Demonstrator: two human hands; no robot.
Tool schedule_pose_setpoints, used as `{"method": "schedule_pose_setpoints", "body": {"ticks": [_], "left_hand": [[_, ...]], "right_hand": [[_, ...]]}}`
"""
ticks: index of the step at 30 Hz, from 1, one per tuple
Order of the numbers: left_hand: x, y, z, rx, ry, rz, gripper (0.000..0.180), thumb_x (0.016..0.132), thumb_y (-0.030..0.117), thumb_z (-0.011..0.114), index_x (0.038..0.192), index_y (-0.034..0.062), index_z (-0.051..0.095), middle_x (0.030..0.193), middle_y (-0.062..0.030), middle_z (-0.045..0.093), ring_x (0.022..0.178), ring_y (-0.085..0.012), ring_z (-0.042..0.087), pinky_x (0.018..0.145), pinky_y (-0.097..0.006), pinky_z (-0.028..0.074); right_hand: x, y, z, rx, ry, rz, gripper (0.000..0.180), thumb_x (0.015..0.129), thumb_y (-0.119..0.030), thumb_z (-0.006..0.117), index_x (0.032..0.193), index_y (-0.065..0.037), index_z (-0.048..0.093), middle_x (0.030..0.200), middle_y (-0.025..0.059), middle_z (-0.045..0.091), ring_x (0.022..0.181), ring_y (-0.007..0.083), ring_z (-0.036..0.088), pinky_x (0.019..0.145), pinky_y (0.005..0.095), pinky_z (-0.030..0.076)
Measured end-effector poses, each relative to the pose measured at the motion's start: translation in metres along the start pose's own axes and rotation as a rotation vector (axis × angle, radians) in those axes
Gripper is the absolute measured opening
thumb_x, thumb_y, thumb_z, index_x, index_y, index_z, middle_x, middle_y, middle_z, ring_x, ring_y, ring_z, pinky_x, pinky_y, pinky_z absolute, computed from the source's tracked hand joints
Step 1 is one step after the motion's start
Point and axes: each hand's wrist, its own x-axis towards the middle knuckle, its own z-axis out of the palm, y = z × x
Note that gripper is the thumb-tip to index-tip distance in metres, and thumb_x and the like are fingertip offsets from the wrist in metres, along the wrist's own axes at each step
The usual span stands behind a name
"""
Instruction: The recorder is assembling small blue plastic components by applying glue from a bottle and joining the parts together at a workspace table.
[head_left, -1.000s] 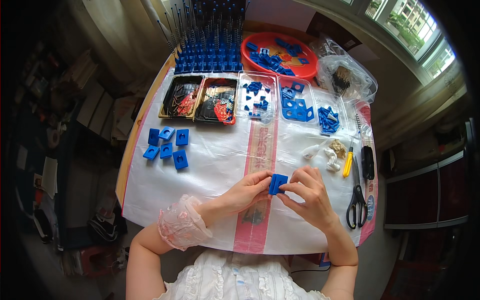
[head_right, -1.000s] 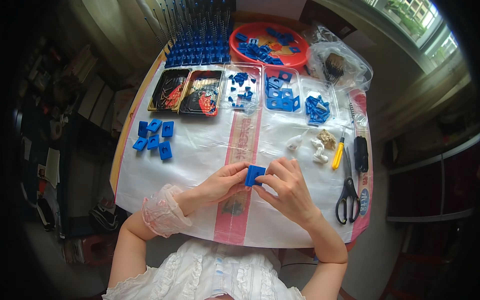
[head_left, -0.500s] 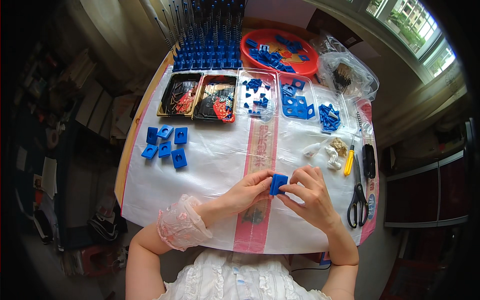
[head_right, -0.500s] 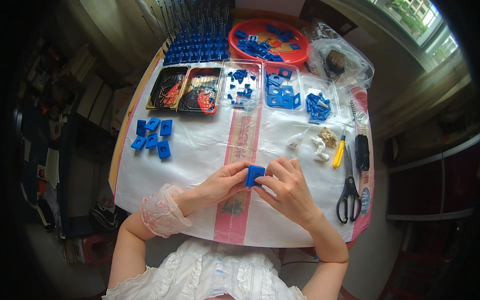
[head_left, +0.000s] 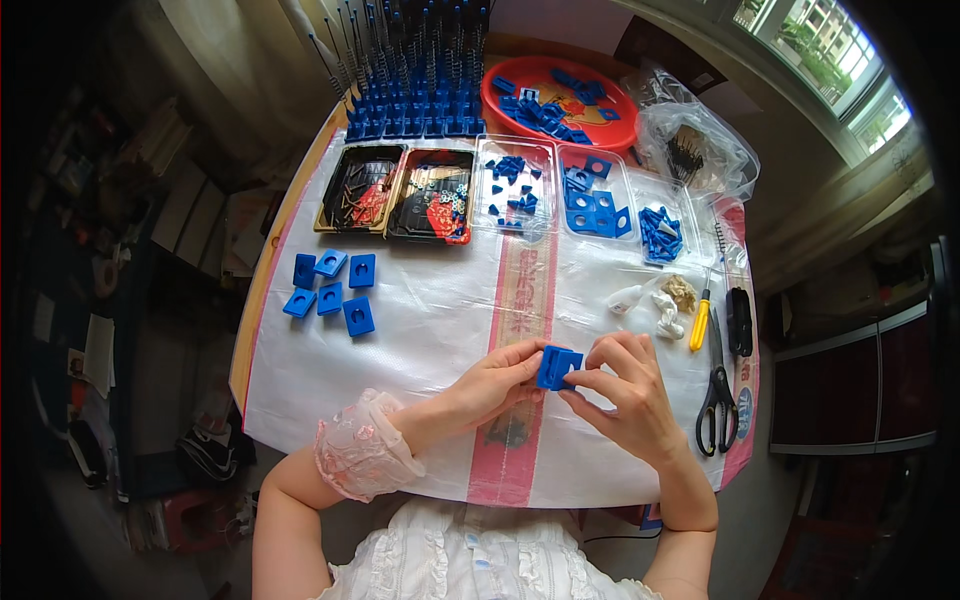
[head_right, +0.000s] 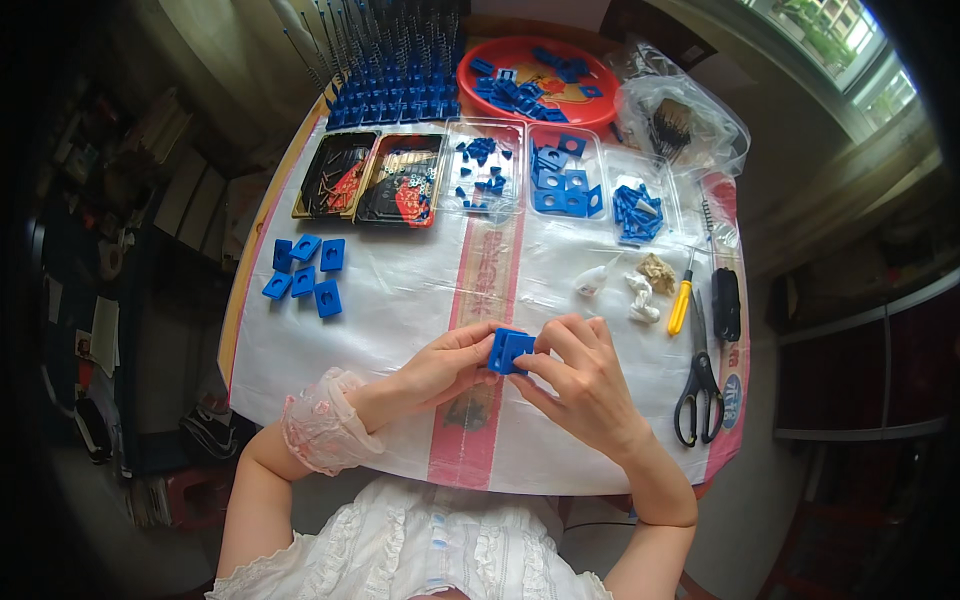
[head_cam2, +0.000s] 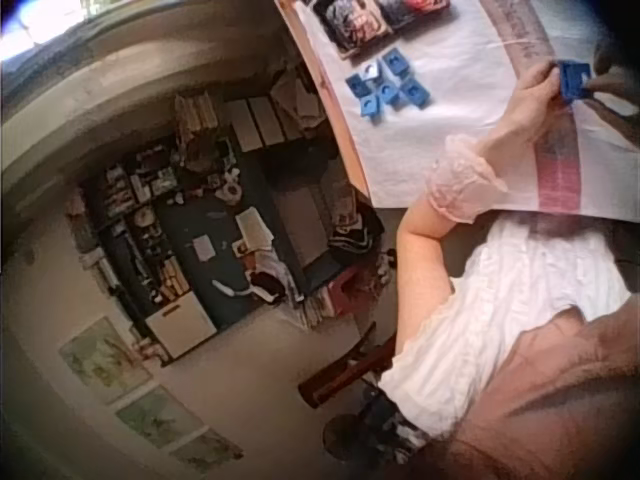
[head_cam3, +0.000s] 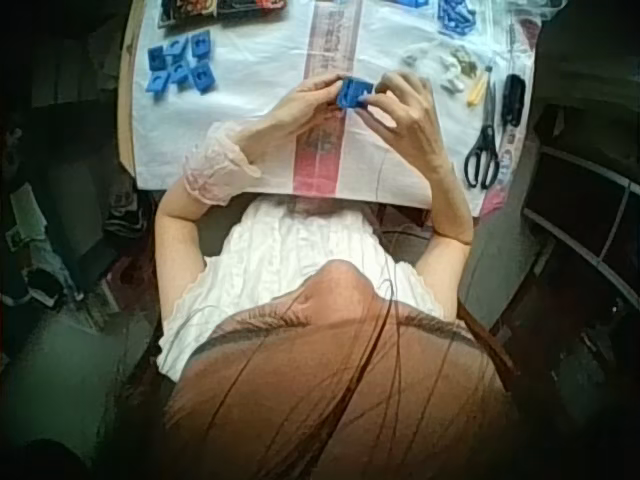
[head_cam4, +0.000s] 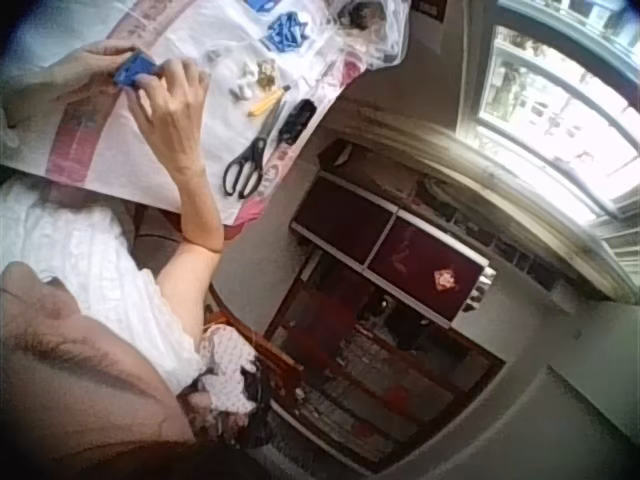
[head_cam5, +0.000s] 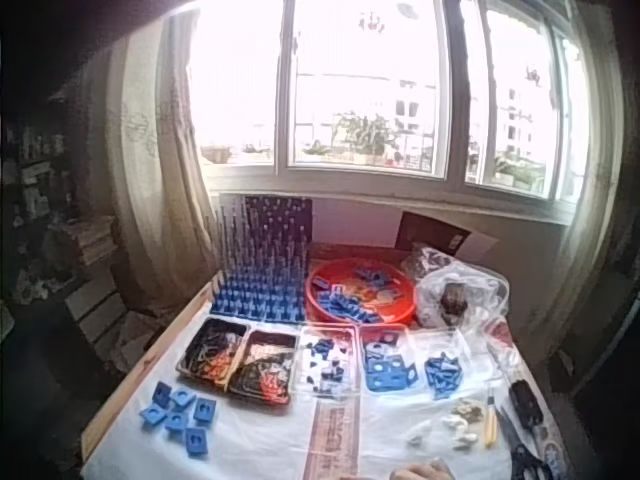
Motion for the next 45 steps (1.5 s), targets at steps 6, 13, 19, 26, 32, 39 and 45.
{"method": "schedule_pose_setpoints", "body": {"ticks": [6, 13, 19, 26, 32, 39, 45], "left_hand": [[-0.001, 0.004, 0.004, -0.115, 0.032, -0.020, 0.030, 0.105, 0.028, 0.043, 0.127, 0.0095, 0.053, 0.105, 0.0025, 0.060, 0.094, -0.0052, 0.052, 0.080, -0.025, 0.042], [-0.001, 0.005, 0.005, -0.111, 0.025, -0.018, 0.030, 0.105, 0.028, 0.043, 0.126, 0.0095, 0.053, 0.105, 0.0026, 0.060, 0.093, -0.0051, 0.052, 0.081, -0.025, 0.042], [0.001, 0.001, -0.003, -0.115, -0.015, -0.010, 0.032, 0.105, 0.027, 0.044, 0.131, 0.0095, 0.051, 0.113, 0.0010, 0.061, 0.101, -0.0075, 0.056, 0.083, -0.027, 0.045], [-0.002, 0.005, 0.007, -0.111, 0.018, -0.012, 0.030, 0.105, 0.027, 0.043, 0.128, 0.0092, 0.052, 0.106, 0.0025, 0.060, 0.094, -0.0052, 0.052, 0.081, -0.025, 0.043], [0.000, -0.001, -0.002, -0.138, -0.051, 0.016, 0.035, 0.104, 0.023, 0.044, 0.136, 0.0066, 0.047, 0.118, -0.0023, 0.060, 0.103, -0.0099, 0.056, 0.085, -0.028, 0.045], [0.001, -0.001, -0.002, -0.125, -0.039, 0.013, 0.037, 0.104, 0.024, 0.044, 0.136, 0.0069, 0.046, 0.119, -0.0005, 0.059, 0.106, -0.0088, 0.053, 0.083, -0.028, 0.043], [0.001, -0.002, -0.003, -0.125, -0.041, 0.016, 0.037, 0.104, 0.024, 0.045, 0.137, 0.0072, 0.046, 0.120, -0.0002, 0.059, 0.106, -0.0086, 0.053, 0.084, -0.028, 0.044]], "right_hand": [[0.004, 0.000, -0.008, 0.013, 0.100, 0.031, 0.022, 0.066, -0.012, 0.081, 0.084, -0.009, 0.068, 0.099, 0.0037, 0.061, 0.106, 0.0263, 0.054, 0.083, 0.0392, 0.038], [0.003, 0.001, -0.006, -0.031, 0.086, 0.021, 0.023, 0.066, -0.012, 0.081, 0.085, -0.010, 0.068, 0.107, 0.0039, 0.063, 0.109, 0.0268, 0.054, 0.083, 0.0405, 0.038], [0.002, 0.002, -0.005, -0.053, 0.078, 0.014, 0.023, 0.066, -0.013, 0.081, 0.086, -0.010, 0.068, 0.107, 0.0037, 0.063, 0.108, 0.0264, 0.054, 0.083, 0.0407, 0.038], [0.002, 0.002, -0.002, -0.070, 0.068, -0.016, 0.022, 0.067, -0.013, 0.080, 0.086, -0.010, 0.069, 0.112, 0.0038, 0.065, 0.108, 0.0243, 0.057, 0.084, 0.0392, 0.039], [0.003, 0.001, 0.001, -0.084, 0.079, -0.039, 0.026, 0.065, -0.010, 0.081, 0.087, -0.010, 0.068, 0.109, 0.0038, 0.068, 0.104, 0.0237, 0.060, 0.083, 0.0385, 0.039], [0.005, 0.001, 0.002, -0.018, 0.133, -0.004, 0.044, 0.063, -0.005, 0.082, 0.104, -0.007, 0.065, 0.110, 0.0064, 0.070, 0.102, 0.0248, 0.063, 0.083, 0.0373, 0.041], [0.002, 0.004, 0.003, 0.015, 0.114, 0.000, 0.045, 0.069, -0.007, 0.080, 0.111, -0.005, 0.064, 0.112, 0.0068, 0.068, 0.102, 0.0216, 0.065, 0.084, 0.0366, 0.041]]}}
